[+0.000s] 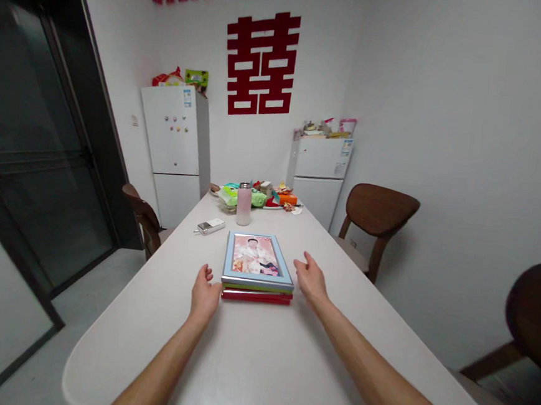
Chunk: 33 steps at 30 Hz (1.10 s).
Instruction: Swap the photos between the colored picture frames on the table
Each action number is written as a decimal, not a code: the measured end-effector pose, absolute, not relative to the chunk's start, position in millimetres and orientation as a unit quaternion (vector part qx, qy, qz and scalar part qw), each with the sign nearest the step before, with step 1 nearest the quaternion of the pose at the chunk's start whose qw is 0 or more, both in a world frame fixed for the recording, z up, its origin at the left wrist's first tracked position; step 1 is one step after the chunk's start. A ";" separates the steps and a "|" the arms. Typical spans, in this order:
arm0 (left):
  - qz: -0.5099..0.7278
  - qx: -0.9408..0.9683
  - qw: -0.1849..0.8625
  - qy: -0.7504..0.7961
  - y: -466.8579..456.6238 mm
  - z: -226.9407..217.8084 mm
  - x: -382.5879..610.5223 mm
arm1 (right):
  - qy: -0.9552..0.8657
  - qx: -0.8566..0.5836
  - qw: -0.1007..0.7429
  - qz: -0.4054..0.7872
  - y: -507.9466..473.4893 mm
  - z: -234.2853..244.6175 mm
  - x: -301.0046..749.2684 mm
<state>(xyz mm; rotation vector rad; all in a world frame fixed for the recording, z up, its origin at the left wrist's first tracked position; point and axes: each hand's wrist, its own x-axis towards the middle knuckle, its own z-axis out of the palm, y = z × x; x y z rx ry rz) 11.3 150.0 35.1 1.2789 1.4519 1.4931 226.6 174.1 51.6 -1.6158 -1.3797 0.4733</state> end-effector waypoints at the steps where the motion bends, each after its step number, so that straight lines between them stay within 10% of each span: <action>1: 0.587 0.486 0.338 0.552 148.4 44.6 11.9 | -0.539 -0.656 0.487 0.205 169.8 56.6 223.1; 10: 0.597 0.542 0.563 0.178 102.4 150.7 67.2 | -0.558 -0.227 0.663 0.445 97.1 140.2 162.3; 26: 0.506 0.421 0.691 0.299 100.6 135.2 51.3 | -0.396 -0.321 0.585 0.631 100.3 122.4 157.5; 30: 0.479 0.413 0.705 0.322 100.6 134.8 51.5 | -0.490 -0.398 0.526 0.570 104.6 119.8 151.6; 33: 0.473 0.397 0.703 0.352 102.9 123.4 49.1 | -0.637 -0.540 0.455 0.308 118.6 106.1 153.6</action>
